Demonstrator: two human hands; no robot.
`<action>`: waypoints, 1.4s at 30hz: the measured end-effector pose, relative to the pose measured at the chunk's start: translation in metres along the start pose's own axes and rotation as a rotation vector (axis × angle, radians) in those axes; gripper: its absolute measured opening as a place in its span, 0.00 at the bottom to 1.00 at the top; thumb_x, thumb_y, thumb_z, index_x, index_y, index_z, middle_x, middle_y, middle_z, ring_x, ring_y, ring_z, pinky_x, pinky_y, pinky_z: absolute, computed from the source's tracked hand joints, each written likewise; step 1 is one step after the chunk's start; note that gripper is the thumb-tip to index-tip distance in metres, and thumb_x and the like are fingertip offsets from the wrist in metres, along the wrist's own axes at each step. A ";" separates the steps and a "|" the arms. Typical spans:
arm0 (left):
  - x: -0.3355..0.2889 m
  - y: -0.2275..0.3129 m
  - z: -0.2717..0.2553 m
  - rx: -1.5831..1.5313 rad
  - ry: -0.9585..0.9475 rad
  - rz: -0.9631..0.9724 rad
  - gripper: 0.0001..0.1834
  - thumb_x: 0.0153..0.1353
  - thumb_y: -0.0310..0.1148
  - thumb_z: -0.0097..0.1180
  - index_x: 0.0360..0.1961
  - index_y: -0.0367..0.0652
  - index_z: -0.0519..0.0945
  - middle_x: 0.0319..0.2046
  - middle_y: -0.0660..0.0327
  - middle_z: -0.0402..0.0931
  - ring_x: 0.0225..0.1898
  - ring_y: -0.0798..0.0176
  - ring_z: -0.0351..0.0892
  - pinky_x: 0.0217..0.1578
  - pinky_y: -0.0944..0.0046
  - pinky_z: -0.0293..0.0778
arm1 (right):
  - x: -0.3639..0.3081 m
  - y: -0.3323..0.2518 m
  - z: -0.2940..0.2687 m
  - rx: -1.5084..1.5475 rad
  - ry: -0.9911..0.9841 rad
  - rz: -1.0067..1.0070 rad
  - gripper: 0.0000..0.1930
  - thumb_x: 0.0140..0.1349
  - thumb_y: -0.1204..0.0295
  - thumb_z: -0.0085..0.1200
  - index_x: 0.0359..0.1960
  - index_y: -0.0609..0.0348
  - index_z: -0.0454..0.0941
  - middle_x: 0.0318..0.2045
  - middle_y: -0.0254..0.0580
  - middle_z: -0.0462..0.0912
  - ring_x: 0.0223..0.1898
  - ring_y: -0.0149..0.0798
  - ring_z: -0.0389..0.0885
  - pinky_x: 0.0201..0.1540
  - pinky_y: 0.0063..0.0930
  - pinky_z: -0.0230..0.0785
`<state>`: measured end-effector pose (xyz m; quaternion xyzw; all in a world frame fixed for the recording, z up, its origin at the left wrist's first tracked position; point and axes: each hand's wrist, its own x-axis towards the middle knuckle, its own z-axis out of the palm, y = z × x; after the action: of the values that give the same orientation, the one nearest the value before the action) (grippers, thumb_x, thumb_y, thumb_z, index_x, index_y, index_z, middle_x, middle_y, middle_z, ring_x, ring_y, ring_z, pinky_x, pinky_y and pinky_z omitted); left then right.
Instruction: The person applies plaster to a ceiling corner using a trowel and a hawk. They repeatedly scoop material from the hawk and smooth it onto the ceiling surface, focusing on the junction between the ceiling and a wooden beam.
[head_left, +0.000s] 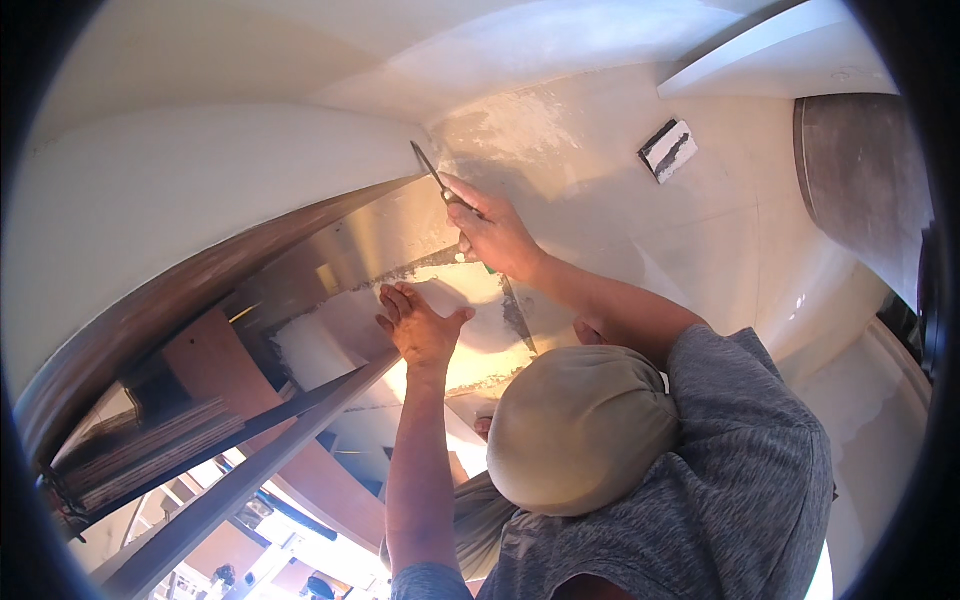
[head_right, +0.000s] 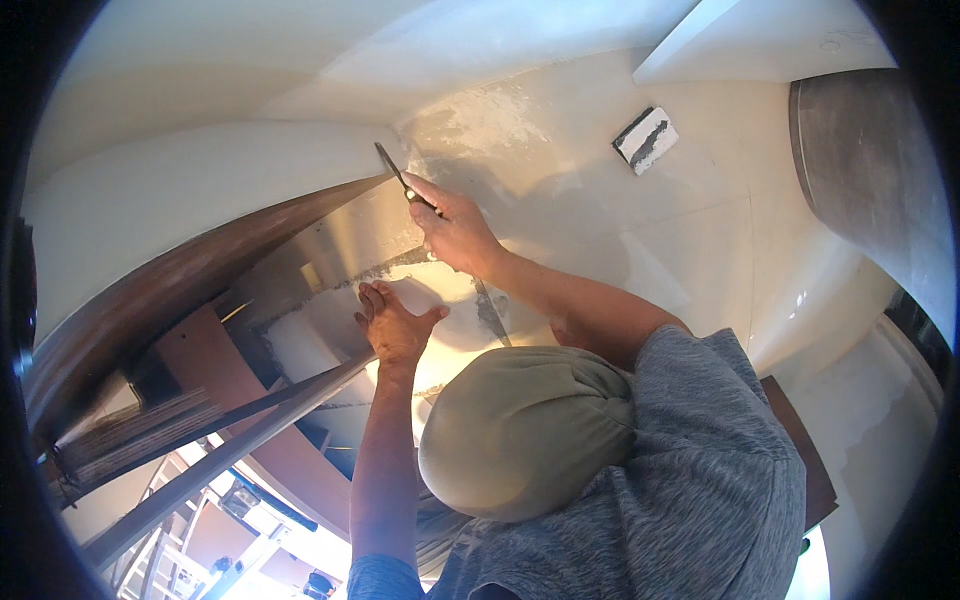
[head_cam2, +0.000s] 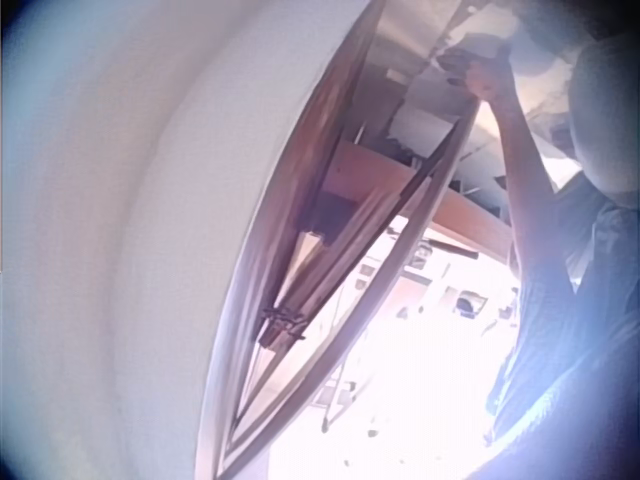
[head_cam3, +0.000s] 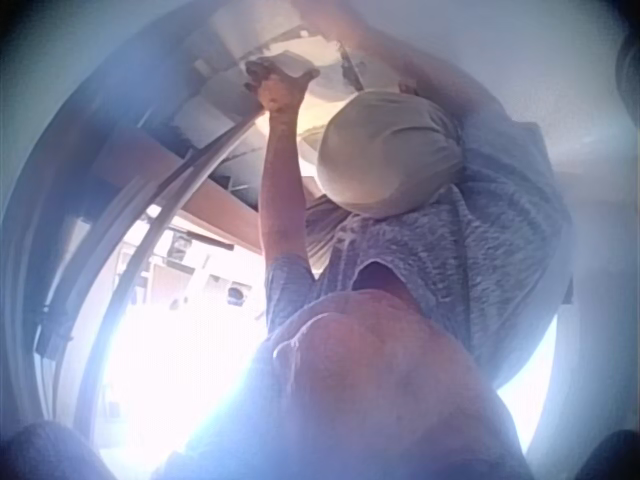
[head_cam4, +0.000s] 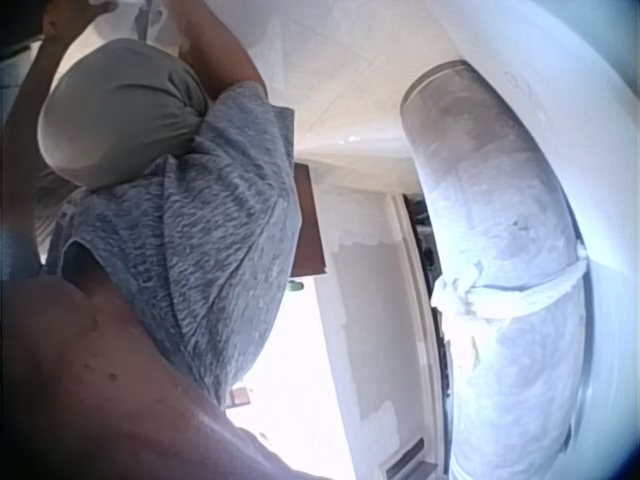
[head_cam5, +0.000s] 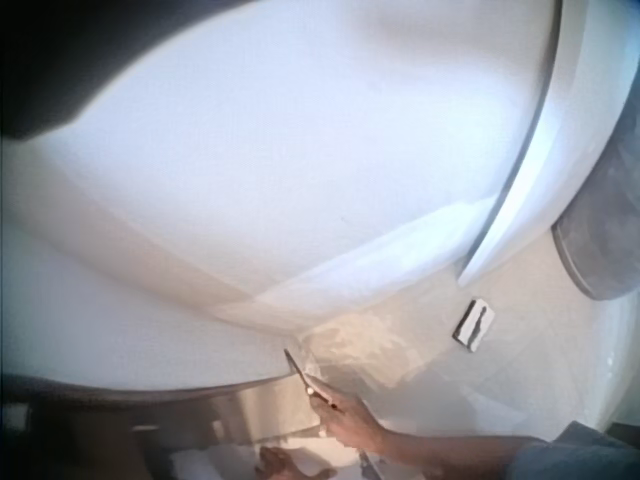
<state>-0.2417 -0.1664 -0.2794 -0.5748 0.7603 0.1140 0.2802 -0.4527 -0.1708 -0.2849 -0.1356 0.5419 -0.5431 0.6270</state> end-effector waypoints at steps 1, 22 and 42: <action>0.000 0.000 0.001 -0.001 0.003 0.001 0.73 0.43 0.67 0.77 0.76 0.23 0.55 0.77 0.30 0.52 0.81 0.37 0.47 0.75 0.30 0.50 | 0.001 0.002 0.000 -0.016 0.004 -0.025 0.27 0.78 0.69 0.49 0.78 0.49 0.66 0.34 0.34 0.77 0.25 0.27 0.74 0.31 0.28 0.74; 0.001 0.002 0.001 0.015 -0.005 -0.005 0.74 0.42 0.68 0.77 0.76 0.24 0.54 0.77 0.31 0.51 0.82 0.38 0.46 0.74 0.29 0.51 | 0.004 0.005 -0.002 0.003 -0.039 -0.027 0.28 0.80 0.67 0.51 0.79 0.45 0.63 0.37 0.29 0.75 0.28 0.23 0.74 0.31 0.23 0.74; 0.000 0.001 -0.006 0.014 -0.049 -0.028 0.74 0.45 0.70 0.74 0.77 0.25 0.53 0.78 0.33 0.50 0.83 0.41 0.44 0.76 0.32 0.47 | 0.006 0.006 -0.003 -0.101 0.020 -0.029 0.26 0.78 0.66 0.50 0.76 0.47 0.69 0.31 0.35 0.78 0.24 0.27 0.73 0.29 0.29 0.72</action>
<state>-0.2444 -0.1688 -0.2752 -0.5803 0.7459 0.1190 0.3043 -0.4532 -0.1721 -0.2943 -0.1695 0.5728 -0.5254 0.6059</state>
